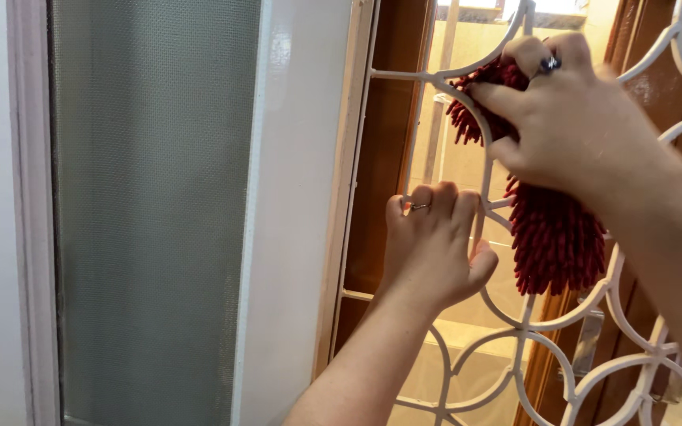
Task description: The person wipes the white window frame and the attached metal security grille using a red duster. They clean the vertical sides, top, and bottom edges of the frame, then move to the grille bars, wiping them individually.
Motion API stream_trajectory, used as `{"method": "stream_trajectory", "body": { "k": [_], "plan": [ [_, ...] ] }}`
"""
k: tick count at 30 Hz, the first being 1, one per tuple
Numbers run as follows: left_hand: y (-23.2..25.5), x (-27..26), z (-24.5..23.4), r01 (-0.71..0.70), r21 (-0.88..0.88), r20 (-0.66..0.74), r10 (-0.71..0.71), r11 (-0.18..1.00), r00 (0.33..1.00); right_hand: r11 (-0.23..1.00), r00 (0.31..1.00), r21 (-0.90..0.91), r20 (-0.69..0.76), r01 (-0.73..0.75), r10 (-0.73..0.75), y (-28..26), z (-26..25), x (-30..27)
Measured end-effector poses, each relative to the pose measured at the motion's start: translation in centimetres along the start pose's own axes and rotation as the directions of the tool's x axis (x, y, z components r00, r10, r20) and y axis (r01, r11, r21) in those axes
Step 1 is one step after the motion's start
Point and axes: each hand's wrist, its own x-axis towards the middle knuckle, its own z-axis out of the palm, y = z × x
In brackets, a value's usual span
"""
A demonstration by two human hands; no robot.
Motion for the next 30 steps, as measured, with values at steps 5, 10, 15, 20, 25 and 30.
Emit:
{"method": "stream_trajectory", "body": {
  "k": [5,10,15,20,25,30],
  "plan": [
    [0.1,-0.1,0.2,0.019,0.030,0.027,-0.020,0.999,0.999,0.969,0.996,0.231,-0.044,0.084,-0.076,1.1,-0.5,1.8],
    [0.1,0.1,0.1,0.019,0.030,0.021,-0.020,0.999,1.000,0.927,0.951,0.372,-0.297,0.033,0.085,-0.6,1.2,1.1],
    [0.5,0.2,-0.1,0.034,0.026,0.019,-0.035,0.999,0.999,0.866,0.824,0.499,-0.486,-0.011,0.290,-2.6,2.9,-0.1],
    [0.8,0.5,-0.2,0.056,0.022,0.041,-0.057,0.998,0.998,0.878,0.828,0.420,-0.559,0.228,0.052,-1.8,3.4,-1.0],
    [0.7,0.7,-0.4,0.048,0.080,0.118,-0.057,0.996,0.991,0.892,0.856,0.384,-0.518,0.240,-0.008,-2.6,1.9,-0.3],
    [0.6,0.3,-0.1,0.028,0.071,0.107,-0.035,0.997,0.994,0.916,0.948,0.402,-0.289,-0.008,0.135,-3.4,-0.4,1.2]
  ]
}}
